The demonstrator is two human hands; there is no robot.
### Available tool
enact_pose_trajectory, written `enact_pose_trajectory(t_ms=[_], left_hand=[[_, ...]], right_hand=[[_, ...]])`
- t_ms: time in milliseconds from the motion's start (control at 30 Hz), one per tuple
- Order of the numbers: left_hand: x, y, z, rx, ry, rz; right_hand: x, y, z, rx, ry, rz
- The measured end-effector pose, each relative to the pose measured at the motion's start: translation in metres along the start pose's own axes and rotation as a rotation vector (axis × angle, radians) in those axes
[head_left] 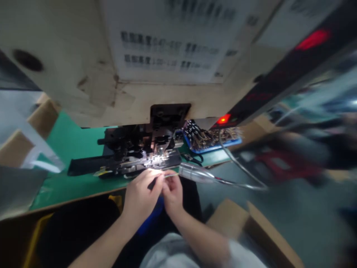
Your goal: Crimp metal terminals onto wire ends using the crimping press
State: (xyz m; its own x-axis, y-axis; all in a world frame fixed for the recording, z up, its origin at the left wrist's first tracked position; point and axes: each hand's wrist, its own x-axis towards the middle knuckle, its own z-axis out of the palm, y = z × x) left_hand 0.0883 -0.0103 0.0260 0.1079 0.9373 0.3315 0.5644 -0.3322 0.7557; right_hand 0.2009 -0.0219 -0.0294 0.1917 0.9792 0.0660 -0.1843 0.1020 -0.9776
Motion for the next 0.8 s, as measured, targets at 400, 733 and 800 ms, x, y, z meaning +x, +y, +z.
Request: enact_pose_trajectory(t_ms=[400, 733, 800], left_hand=[[-0.033, -0.021, -0.019, 0.0, -0.388, 0.122], [-0.042, -0.063, -0.078, 0.352, -0.337, 0.008], [-0.039, -0.063, -0.083, 0.413, -0.283, -0.025]], right_hand=[[-0.001, 0.003, -0.11, -0.416, 0.186, -0.114], [0.173, -0.147, -0.231, -0.949, 0.336, -0.351], [0.215, -0.163, -0.217, -1.071, 0.292, -0.369]])
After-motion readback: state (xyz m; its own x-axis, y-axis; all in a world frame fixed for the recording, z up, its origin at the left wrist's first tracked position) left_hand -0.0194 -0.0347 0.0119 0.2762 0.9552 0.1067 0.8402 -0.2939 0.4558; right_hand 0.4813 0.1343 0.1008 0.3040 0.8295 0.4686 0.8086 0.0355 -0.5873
